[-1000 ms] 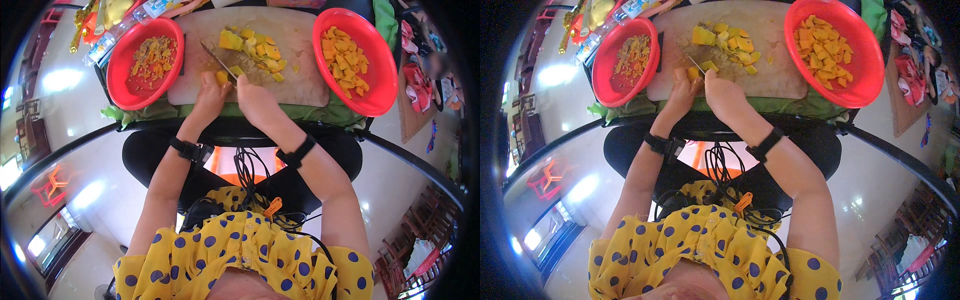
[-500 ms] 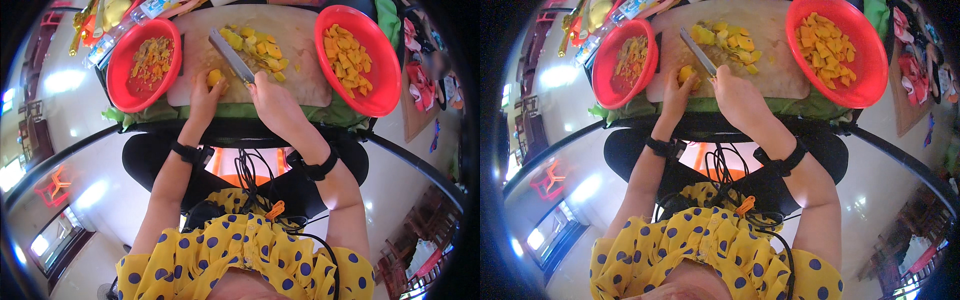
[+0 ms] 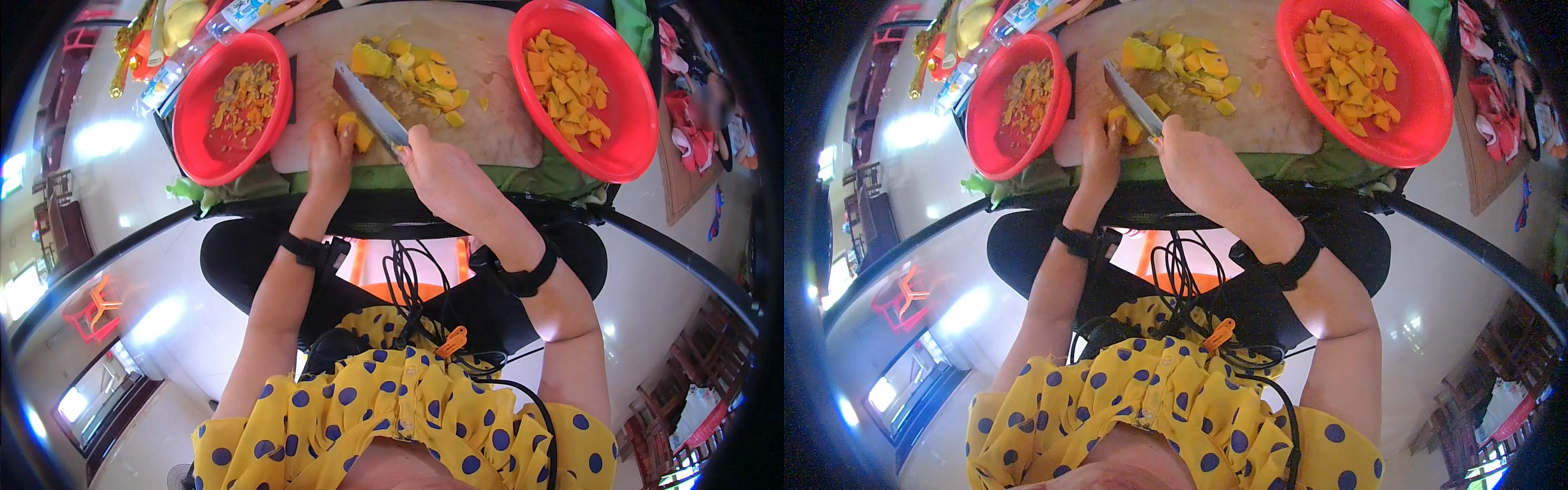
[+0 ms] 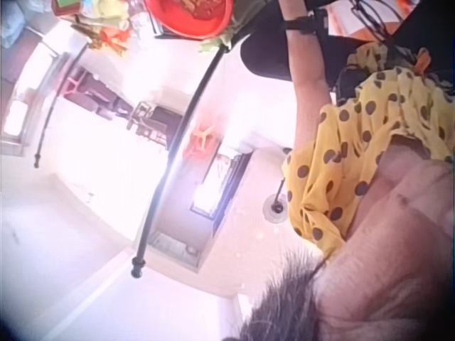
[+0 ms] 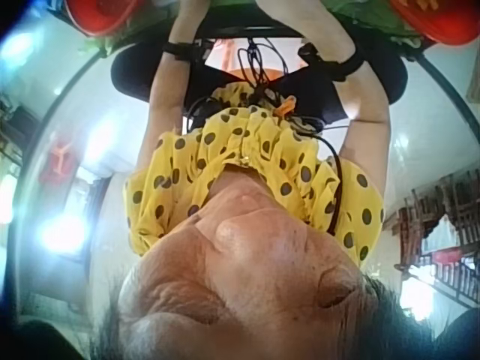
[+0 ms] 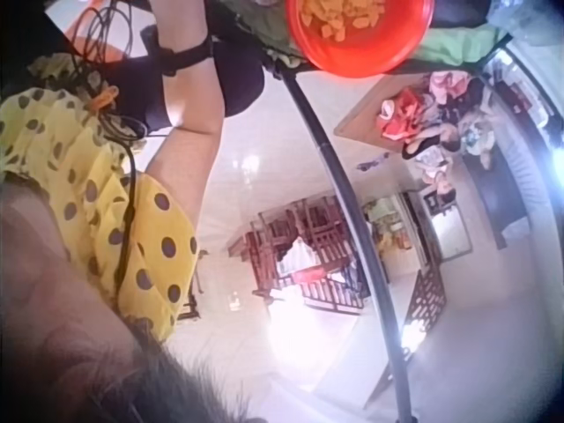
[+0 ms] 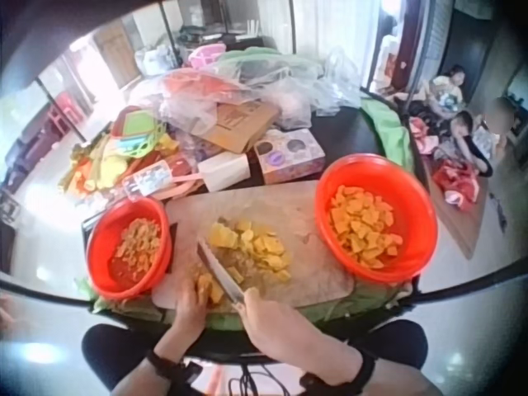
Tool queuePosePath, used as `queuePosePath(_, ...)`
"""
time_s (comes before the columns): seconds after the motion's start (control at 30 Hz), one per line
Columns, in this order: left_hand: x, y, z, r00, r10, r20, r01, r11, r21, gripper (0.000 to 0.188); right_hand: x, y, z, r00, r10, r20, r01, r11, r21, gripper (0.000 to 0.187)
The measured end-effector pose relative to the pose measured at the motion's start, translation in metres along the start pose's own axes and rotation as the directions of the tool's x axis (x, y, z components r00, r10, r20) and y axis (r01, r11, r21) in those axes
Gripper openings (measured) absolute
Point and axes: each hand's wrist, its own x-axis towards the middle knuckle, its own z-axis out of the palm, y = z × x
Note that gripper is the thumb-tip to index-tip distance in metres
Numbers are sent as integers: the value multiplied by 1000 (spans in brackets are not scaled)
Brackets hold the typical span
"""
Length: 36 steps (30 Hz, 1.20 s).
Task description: The person slices a yellow fruit on a cutting board using a knife, placing the cut pieces into a red bowl. The person also removes the core and seeds from the fruit and discards them into a separate red bowl.
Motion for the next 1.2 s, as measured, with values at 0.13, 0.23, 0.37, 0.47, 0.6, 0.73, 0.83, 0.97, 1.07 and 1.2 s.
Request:
queuePosePath(0.13, 2, -6, -1, 990, 132, -44, -128, 987, 98, 32, 1, -3, 3, 1000, 3, 10, -3, 1000, 4, 23)
queuePosePath(0.23, -1, 0, -1, 997, 72, -42, -68, 993, 93, 33, 0, -7, 0, 999, 32, 23, -31, 999, -16, 23)
queuePosePath(0.37, -4, 11, -4, 996, 84, -34, -81, 993, 84, 33, 0, -7, -4, 996, 84, 20, -84, 996, -11, 24)
queuePosePath(0.47, -2, 6, -1, 980, 187, -71, -178, 977, 121, 34, 1, -6, -2, 997, 63, 37, -64, 998, 4, 25)
queuePosePath(0.6, -1, 0, 1, 969, 226, -98, -211, 966, 147, 34, 3, -7, 1, 994, 85, 72, -87, 996, 17, 27)
queuePosePath(0.73, -3, 8, 0, 993, 94, -71, -80, 981, 179, 30, 6, -1, 10, 997, 62, 49, -64, 998, 28, 26)
queuePosePath(0.83, -4, 9, 3, 985, 137, -108, -124, 984, 125, 30, 8, 1, 15, 998, 50, 41, -51, 998, 34, 26)
queuePosePath(0.97, -1, -1, 3, 984, 160, -74, -143, 970, 198, 30, 12, 0, 19, 998, 49, 40, -50, 999, 20, 25)
queuePosePath(1.07, 0, 0, 4, 975, 207, -77, -190, 964, 187, 30, 17, 3, 23, 996, 70, 46, -71, 997, 25, 24)
queuePosePath(1.2, 1, -2, 6, 985, 158, -68, -141, 970, 200, 31, 22, 10, 35, 997, 72, 20, -72, 997, -22, 23)
